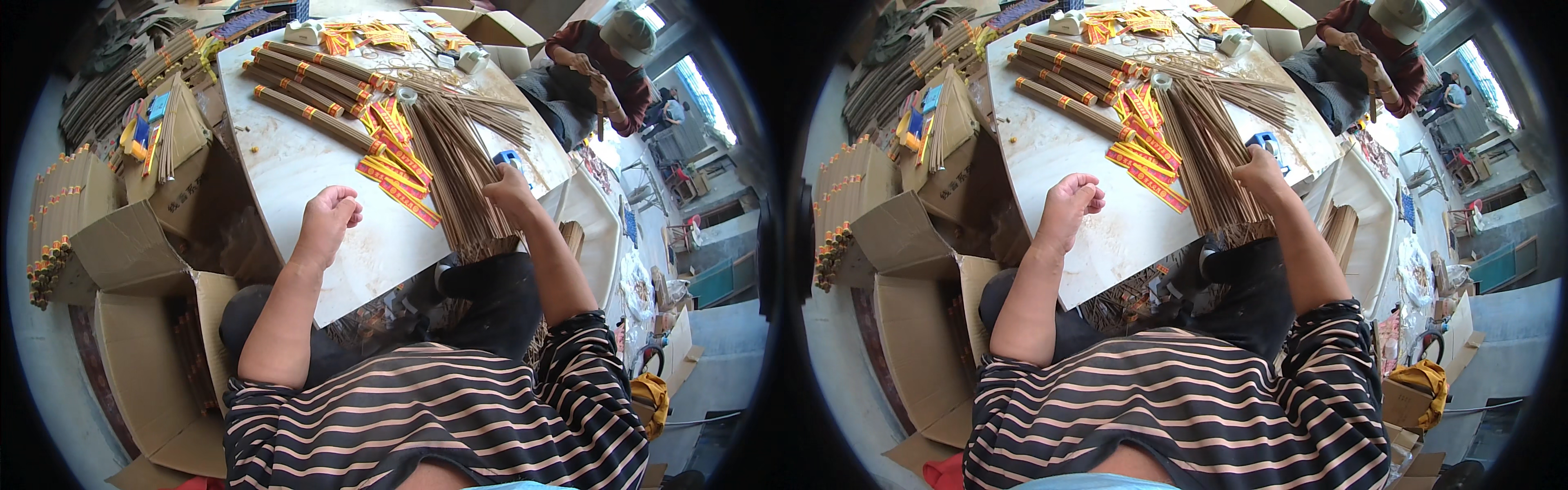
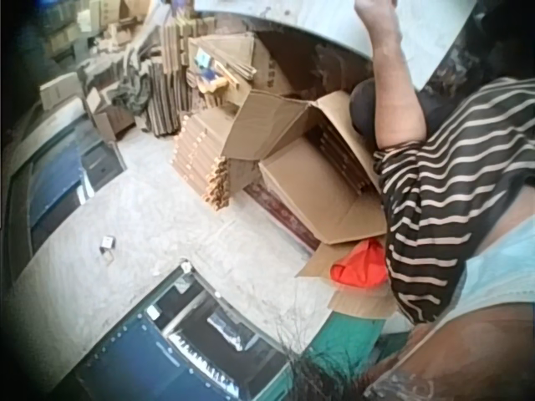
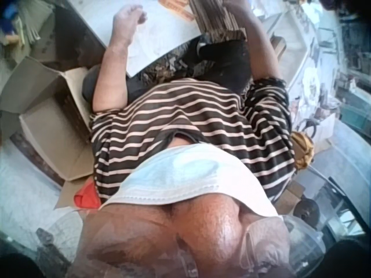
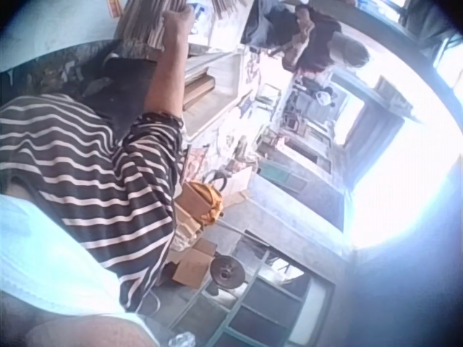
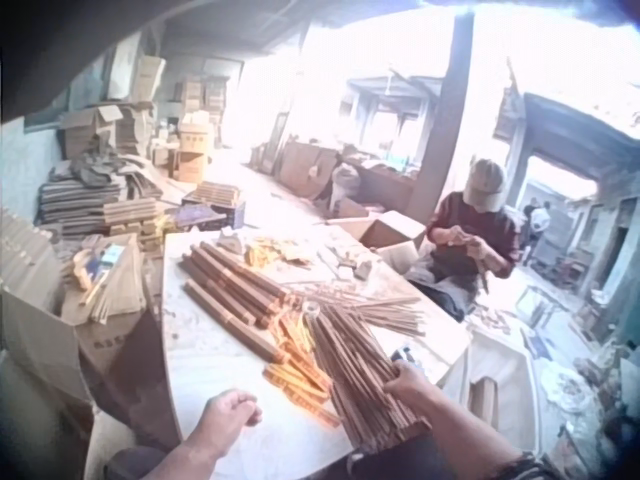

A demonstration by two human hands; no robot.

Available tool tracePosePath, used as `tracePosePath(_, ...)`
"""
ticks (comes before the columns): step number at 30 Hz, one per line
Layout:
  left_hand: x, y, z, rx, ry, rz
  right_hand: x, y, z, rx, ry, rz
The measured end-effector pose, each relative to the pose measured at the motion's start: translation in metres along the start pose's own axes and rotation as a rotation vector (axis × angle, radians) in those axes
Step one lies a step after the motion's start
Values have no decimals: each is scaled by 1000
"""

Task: The person gathers thin sticks from a pile on a table, aligns them into a bundle, and wraps a small red and yellow paper label around the middle. The person then places the finished bundle into a cardboard box. The process is repeated multiple times.

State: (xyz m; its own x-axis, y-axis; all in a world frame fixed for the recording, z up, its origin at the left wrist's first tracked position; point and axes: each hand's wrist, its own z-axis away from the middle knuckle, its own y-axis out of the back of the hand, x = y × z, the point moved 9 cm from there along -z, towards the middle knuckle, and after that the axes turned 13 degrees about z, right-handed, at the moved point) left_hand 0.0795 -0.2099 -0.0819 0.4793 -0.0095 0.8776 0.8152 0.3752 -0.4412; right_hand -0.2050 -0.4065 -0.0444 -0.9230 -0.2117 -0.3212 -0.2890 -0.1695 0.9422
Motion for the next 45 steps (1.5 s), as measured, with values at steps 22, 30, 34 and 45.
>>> tracePosePath(22, -12, -7, 1, -16, 41, -26, -25, 14, -18, 127, 65, 166)
tracePosePath(30, -16, -8, 0, -20, 55, -32, -21, -8, -36, -89, -75, -649)
tracePosePath(34, -18, -7, -1, -9, 62, -48, -28, -15, -37, -144, -130, -761)
tracePosePath(45, -21, -14, -5, -48, 80, -50, -43, -46, -53, -450, -80, -943)
